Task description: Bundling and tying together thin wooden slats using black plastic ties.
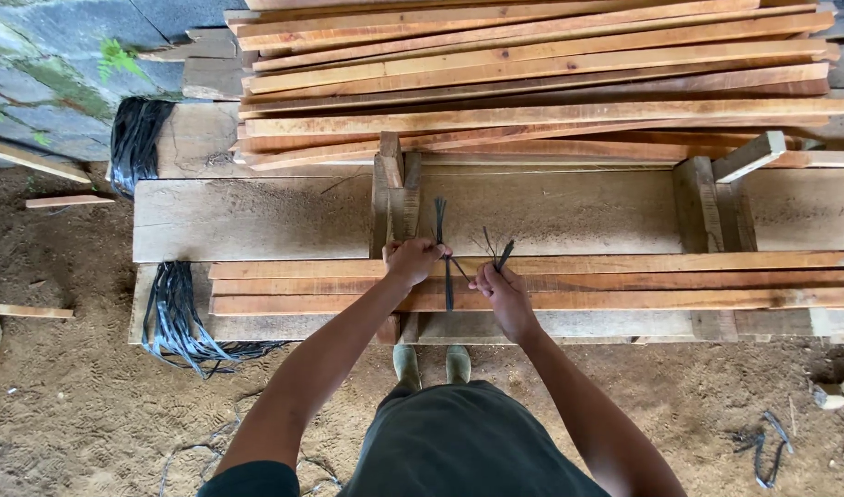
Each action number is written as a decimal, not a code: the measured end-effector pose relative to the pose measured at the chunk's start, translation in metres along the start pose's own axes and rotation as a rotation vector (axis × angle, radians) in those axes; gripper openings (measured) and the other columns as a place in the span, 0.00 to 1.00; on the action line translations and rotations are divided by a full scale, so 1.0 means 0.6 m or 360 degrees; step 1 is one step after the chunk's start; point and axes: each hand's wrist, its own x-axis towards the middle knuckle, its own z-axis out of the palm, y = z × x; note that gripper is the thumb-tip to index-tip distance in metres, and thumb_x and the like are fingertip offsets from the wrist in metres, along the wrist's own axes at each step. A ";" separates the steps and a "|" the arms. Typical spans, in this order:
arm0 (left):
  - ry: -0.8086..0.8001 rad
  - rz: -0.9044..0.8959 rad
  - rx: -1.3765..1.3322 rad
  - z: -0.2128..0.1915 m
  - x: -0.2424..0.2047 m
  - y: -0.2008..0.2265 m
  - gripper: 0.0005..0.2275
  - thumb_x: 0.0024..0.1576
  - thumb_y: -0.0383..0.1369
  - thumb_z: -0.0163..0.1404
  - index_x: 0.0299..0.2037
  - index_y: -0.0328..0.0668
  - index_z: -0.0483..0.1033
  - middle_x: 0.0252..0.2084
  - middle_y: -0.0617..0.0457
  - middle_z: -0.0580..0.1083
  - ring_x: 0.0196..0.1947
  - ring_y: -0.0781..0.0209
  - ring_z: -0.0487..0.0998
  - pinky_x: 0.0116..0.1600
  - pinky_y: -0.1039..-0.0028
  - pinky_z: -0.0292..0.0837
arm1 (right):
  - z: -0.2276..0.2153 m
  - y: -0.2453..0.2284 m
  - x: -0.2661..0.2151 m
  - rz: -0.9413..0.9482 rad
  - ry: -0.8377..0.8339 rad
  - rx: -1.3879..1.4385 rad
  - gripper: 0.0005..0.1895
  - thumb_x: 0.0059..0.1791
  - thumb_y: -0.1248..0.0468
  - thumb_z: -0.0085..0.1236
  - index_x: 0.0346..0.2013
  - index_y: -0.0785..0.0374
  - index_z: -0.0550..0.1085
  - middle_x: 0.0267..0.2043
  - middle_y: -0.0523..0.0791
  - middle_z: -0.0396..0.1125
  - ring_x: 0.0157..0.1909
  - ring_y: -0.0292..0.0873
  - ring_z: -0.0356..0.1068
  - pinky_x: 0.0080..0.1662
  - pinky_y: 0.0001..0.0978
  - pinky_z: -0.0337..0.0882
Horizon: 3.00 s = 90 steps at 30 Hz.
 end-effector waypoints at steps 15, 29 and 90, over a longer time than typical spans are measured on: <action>-0.0098 0.0217 -0.0396 -0.020 -0.015 0.005 0.13 0.61 0.46 0.53 0.50 0.56 0.83 0.47 0.54 0.83 0.56 0.51 0.80 0.65 0.62 0.63 | 0.012 -0.017 0.009 0.0071 0.0087 0.0187 0.14 0.59 0.62 0.46 0.32 0.67 0.68 0.23 0.37 0.43 0.26 0.33 0.51 0.53 0.39 0.69; -0.0148 0.0318 -0.0107 0.017 0.068 -0.060 0.12 0.53 0.51 0.61 0.44 0.68 0.85 0.38 0.67 0.83 0.44 0.64 0.83 0.51 0.73 0.72 | 0.045 -0.081 0.122 0.0222 -0.0202 -0.0380 0.17 0.60 0.57 0.44 0.31 0.64 0.70 0.21 0.39 0.50 0.24 0.35 0.53 0.49 0.43 0.69; -0.0127 0.0424 0.0111 0.004 0.045 -0.048 0.11 0.64 0.49 0.48 0.43 0.61 0.82 0.49 0.60 0.82 0.59 0.51 0.78 0.72 0.52 0.47 | 0.077 -0.023 0.098 0.0264 -0.0029 -0.1702 0.14 0.53 0.64 0.45 0.55 0.56 0.67 0.33 0.54 0.75 0.40 0.60 0.77 0.43 0.56 0.73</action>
